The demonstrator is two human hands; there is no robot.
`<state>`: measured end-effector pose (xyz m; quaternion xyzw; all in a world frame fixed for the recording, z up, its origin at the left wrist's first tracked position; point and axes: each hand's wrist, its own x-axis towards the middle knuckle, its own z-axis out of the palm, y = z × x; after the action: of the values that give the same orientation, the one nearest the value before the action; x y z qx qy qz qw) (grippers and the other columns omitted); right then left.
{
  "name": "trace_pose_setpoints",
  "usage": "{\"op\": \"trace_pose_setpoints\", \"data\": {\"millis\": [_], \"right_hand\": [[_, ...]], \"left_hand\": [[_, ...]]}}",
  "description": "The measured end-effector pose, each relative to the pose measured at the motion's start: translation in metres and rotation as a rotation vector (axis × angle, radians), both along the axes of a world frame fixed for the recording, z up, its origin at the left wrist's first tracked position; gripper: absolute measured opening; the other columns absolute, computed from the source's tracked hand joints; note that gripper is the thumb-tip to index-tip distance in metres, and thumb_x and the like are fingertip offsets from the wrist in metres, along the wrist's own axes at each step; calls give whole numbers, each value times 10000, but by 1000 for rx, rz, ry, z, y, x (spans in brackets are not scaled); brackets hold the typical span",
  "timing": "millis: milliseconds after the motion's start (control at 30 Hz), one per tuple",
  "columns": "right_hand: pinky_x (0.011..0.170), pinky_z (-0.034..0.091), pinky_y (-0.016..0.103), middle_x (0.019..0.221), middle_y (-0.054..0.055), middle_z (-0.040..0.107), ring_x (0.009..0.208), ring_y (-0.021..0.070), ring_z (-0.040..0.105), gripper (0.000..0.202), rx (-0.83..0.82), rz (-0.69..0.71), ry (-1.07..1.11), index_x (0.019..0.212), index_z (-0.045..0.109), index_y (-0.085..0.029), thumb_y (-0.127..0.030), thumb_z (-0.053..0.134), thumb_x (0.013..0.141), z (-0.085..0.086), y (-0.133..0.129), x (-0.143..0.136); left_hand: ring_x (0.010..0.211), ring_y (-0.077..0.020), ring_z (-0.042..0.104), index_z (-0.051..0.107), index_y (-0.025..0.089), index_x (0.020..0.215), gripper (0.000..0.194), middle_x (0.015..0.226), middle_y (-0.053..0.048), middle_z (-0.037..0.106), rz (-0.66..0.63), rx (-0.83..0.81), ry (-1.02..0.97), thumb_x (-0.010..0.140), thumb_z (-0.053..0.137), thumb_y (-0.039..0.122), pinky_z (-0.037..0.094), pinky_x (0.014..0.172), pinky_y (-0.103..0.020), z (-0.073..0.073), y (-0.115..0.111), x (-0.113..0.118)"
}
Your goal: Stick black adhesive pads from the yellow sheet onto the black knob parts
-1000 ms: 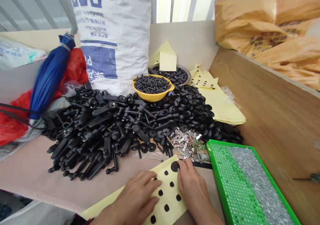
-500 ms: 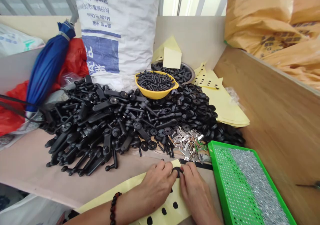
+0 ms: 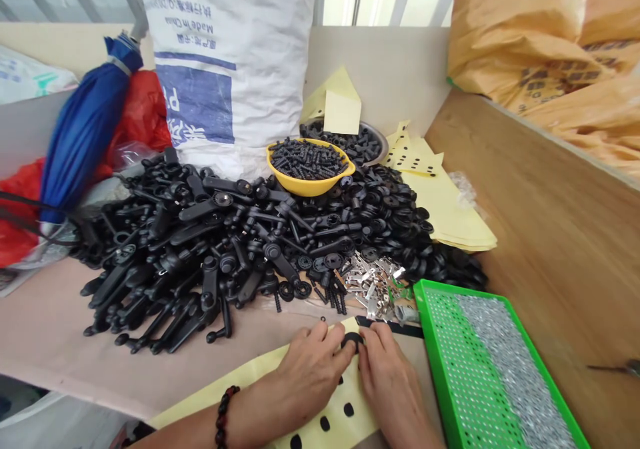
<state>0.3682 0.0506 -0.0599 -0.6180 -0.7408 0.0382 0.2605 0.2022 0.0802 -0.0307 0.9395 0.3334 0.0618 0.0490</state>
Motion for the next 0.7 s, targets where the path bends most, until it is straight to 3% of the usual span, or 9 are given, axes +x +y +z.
{"op": "trace_pose_setpoints", "data": {"millis": [233,433,700], "right_hand": [[589,516,326,819,53,581,656,203,624,175,-23,33,67,821,491,-252,-163,380,923,7,2,-3],[565,506,299,763,34,567,629,188,606,177,-49,77,124,797,487,-243,-166,386,921,14,-1,0],[589,524,299,707,23,607,659,200,616,185,-79,89,262,730,511,-251,-174,442,883,26,-1,-8]], "left_hand": [[868,-229,450,503,153,1066,204,1023,-62,476,-7,28,4,866,532,176,425,573,-339,3,0,0],[880,-232,454,517,137,1082,208,1072,-97,479,-10,86,54,884,502,197,435,597,-332,5,-3,0],[908,-236,477,564,158,987,144,1068,-92,519,-65,-91,-9,858,513,121,460,666,-333,7,5,-9]]}}
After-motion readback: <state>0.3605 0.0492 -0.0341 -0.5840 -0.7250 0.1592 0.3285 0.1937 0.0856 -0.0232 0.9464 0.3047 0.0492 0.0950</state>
